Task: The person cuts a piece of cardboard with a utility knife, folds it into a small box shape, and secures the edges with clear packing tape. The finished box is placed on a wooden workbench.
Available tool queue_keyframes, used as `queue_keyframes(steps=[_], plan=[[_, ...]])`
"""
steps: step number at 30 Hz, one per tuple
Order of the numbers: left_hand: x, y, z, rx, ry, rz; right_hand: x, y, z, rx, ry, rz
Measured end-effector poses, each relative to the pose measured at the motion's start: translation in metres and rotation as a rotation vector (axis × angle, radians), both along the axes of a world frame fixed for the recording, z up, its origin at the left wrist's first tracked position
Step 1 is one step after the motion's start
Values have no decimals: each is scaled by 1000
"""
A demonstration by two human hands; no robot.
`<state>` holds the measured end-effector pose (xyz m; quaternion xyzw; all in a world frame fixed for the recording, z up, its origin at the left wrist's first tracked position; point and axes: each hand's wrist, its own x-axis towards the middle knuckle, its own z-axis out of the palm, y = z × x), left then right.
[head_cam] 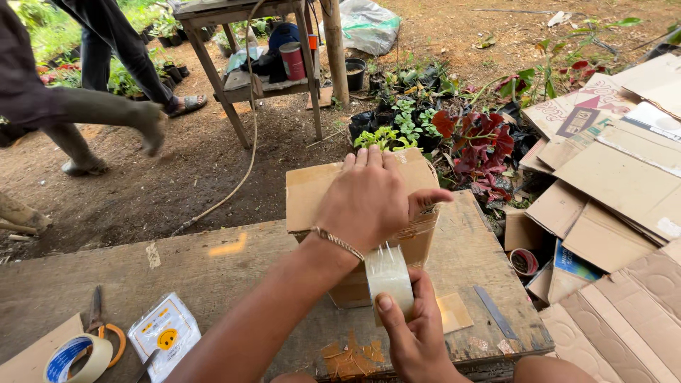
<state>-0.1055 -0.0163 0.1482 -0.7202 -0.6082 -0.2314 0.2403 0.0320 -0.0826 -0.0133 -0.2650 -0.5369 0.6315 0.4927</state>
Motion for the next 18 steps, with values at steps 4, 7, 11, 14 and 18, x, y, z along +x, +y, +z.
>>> queue_keyframes(steps=[4,7,11,14,18], plan=[[9,-11,-17,282,118,-8,2,-5,2,-35,9,25],[11,-15,-24,420,160,-49,5,-6,5,9,12,11],[10,-17,-26,367,245,-93,14,-8,14,54,-128,20],[11,-20,-27,598,342,13,27,-11,21,83,-243,90],[13,-23,-32,578,265,-16,52,-8,21,412,-308,51]])
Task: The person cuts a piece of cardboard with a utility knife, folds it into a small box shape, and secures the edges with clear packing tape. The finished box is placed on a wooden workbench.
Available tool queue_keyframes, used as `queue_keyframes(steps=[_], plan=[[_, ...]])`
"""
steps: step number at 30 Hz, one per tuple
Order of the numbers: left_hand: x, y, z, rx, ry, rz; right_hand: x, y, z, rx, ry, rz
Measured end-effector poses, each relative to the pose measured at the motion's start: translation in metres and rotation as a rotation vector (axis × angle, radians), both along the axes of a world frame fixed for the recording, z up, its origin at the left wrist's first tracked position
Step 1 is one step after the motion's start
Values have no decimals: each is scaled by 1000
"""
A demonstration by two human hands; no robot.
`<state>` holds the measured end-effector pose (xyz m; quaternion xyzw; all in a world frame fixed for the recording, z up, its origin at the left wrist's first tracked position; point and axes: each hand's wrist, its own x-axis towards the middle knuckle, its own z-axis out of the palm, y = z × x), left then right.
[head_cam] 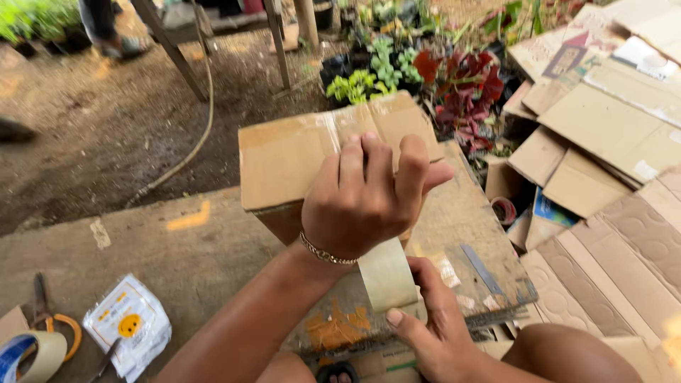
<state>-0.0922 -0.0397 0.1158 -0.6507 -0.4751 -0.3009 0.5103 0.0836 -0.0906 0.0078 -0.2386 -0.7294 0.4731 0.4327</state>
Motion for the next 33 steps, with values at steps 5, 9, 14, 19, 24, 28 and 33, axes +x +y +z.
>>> queue_keyframes(steps=[5,9,14,19,24,28,33], plan=[[-2,-2,-9,-21,86,98,12,19,-5,251,-318,21],[-3,-1,-21,-20,64,72,3,15,0,9,-235,10],[-12,8,-33,17,115,129,-30,13,-7,-662,-25,-18],[-17,11,-43,49,85,112,-34,10,-21,-622,-18,-179],[-14,11,-44,21,50,98,24,75,-22,-184,-484,-423],[-9,10,-37,18,14,47,82,150,-58,204,-1393,-177],[-9,19,-37,9,11,17,104,181,-125,-21,-1521,-222]])
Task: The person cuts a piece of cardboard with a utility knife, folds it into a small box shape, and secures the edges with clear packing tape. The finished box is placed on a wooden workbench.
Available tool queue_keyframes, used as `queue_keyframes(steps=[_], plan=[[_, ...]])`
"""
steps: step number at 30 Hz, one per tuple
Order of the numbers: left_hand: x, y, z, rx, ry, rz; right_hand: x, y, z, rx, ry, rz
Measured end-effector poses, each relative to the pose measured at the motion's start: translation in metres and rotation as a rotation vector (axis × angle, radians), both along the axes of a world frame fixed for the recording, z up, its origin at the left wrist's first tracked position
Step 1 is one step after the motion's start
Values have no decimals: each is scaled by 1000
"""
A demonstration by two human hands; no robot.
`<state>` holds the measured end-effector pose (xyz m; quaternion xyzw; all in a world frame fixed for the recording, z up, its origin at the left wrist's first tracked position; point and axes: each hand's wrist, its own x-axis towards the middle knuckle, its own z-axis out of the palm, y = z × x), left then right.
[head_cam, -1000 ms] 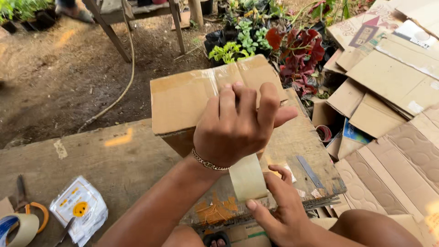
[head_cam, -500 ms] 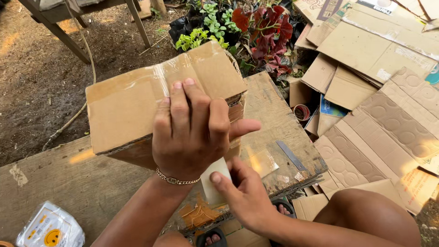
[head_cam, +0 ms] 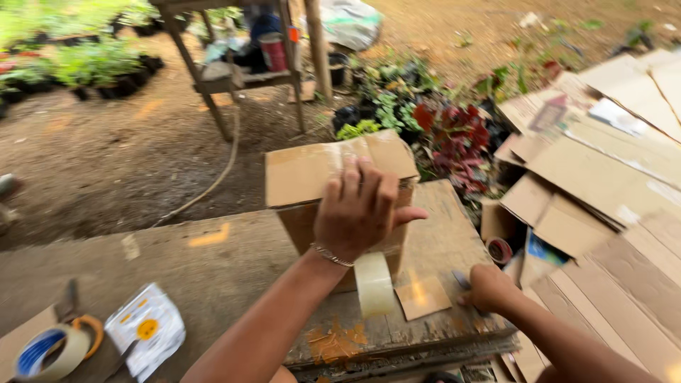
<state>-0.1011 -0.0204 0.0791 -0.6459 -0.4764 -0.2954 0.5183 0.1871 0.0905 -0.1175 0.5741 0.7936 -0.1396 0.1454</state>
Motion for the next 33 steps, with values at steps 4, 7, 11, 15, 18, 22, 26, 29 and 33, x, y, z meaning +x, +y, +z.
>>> queue_keyframes(steps=[4,7,11,15,18,22,26,29,33], plan=[[-1,-1,-9,5,-18,-4,-4,10,-20,-5,72,-75],[-3,3,-10,19,-9,-15,-6,11,-14,-36,133,-160],[-7,15,-7,22,-16,-36,-14,-4,4,-41,149,-179],[-11,22,-5,11,-2,-35,-17,-20,12,26,109,-131],[-7,13,-10,-15,-7,-20,-13,-20,4,89,121,-35],[-1,2,-6,-24,-7,47,-11,-5,-16,-11,104,-156],[3,-10,8,19,-94,44,-17,1,-16,-7,68,-88],[13,-36,10,72,-274,9,-28,-8,15,151,68,-52],[41,-86,-16,-74,-1026,-86,-45,-35,87,366,456,-51]])
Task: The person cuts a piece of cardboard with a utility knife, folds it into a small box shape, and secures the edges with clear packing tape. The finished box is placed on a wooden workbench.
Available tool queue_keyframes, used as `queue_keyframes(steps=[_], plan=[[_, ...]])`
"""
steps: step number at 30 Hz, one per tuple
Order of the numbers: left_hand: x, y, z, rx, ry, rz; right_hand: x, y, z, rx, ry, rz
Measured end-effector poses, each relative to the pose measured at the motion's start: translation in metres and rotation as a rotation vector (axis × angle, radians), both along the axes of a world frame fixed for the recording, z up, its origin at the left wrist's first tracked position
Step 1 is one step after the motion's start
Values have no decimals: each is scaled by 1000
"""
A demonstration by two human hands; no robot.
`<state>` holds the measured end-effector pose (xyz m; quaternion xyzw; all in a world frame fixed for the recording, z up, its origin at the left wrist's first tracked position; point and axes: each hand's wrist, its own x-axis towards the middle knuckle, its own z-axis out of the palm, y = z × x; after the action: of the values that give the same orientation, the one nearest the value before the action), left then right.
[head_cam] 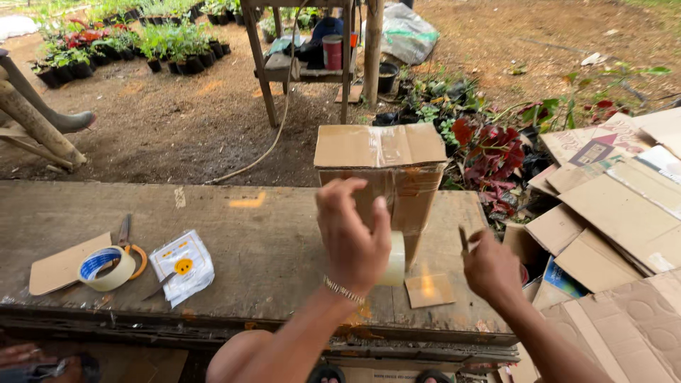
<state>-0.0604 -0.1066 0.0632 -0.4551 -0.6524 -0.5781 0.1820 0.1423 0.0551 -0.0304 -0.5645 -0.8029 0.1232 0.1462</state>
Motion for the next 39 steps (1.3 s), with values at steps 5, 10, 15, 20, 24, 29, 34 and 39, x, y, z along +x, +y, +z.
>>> queue_keyframes(steps=[5,10,15,20,24,29,34,39], plan=[[10,-16,-24,-343,-712,-255,-10,-66,67,609,492,216],[12,-5,-36,-426,-973,-446,-27,-100,90,767,491,306],[3,-4,-48,-317,-1156,-657,-35,-100,97,865,354,382],[-9,-1,-49,-233,-1395,-947,-39,-97,97,985,192,371],[-10,-1,-51,-258,-1425,-1057,-47,-95,95,1036,152,371],[-11,0,-55,-280,-1375,-1045,-55,-95,93,1051,117,405],[-12,1,-59,-271,-1372,-1036,-62,-94,92,1099,88,423],[-14,2,-64,-283,-1348,-1027,-66,-88,88,1159,24,422]])
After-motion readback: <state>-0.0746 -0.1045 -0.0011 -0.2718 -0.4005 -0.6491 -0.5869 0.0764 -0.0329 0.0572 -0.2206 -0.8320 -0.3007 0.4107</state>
